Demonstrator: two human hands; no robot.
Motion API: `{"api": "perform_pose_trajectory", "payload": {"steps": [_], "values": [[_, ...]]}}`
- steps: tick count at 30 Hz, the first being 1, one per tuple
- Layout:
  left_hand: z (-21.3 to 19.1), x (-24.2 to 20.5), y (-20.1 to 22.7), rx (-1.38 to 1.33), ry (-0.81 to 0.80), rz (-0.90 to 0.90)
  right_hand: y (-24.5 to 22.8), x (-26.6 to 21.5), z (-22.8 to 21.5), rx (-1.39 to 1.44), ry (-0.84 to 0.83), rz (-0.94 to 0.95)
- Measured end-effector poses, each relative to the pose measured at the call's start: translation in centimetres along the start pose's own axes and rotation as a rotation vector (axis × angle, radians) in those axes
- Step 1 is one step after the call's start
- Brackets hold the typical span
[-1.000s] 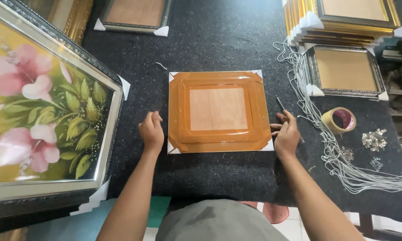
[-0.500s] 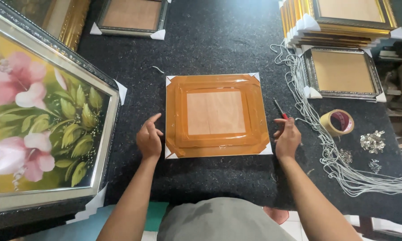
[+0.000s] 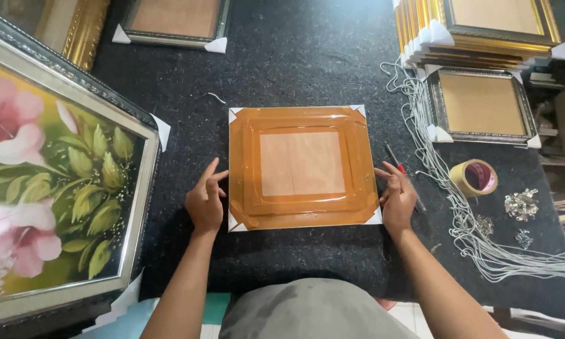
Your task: Installing hanging wire and metal hardware onto the back of a picture frame using a screwdriver.
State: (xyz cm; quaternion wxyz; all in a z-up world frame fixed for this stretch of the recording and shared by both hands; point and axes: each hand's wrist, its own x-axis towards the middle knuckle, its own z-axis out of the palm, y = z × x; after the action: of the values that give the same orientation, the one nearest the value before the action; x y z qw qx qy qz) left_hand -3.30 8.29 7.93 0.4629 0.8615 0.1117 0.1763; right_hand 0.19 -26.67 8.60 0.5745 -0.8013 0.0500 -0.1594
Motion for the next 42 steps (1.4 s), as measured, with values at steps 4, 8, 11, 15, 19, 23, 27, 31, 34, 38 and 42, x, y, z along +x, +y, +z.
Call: {"api": "perform_pose_trajectory", "payload": {"steps": [4,8,11,15,19,23,27,31,34,38,42], "values": [[-0.4,0.1,0.2,-0.032,-0.067,-0.023,0.0,0.1,-0.1,0.018,0.002,0.033],[-0.5,0.0,0.6,0.042,-0.128,0.014,-0.7,-0.3,0.0,0.066,0.065,0.058],[-0.6,0.0,1.0,0.047,-0.134,0.009,-0.5,-0.4,0.0,0.102,0.081,0.055],[-0.9,-0.1,2.0,0.047,-0.120,-0.025,-0.9,-0.4,-0.3,0.135,0.070,0.077],[-1.3,-0.2,3.2,0.032,-0.126,-0.029,-1.0,-0.7,-0.6,0.160,0.085,0.085],[-0.6,-0.4,2.5,-0.052,-0.033,-0.052,-0.9,-0.9,-1.3,0.164,0.065,0.136],[0.4,-2.2,3.6,-0.034,0.088,0.066,-0.9,-1.1,-3.1,0.483,0.036,0.466],[2.4,-4.7,9.7,0.023,-0.014,0.040,-5.0,-2.4,-7.3,0.624,0.113,0.659],[5.1,-5.8,12.1,0.014,-0.151,0.084,-4.7,-3.1,-10.9,0.609,0.164,0.626],[9.7,-6.2,16.0,-0.008,-0.438,0.029,-4.2,-2.6,-16.2,0.216,0.248,0.638],[14.9,-6.1,20.2,-0.093,-0.656,0.164,-4.0,-1.6,-21.1,-0.316,0.204,0.577]]}}
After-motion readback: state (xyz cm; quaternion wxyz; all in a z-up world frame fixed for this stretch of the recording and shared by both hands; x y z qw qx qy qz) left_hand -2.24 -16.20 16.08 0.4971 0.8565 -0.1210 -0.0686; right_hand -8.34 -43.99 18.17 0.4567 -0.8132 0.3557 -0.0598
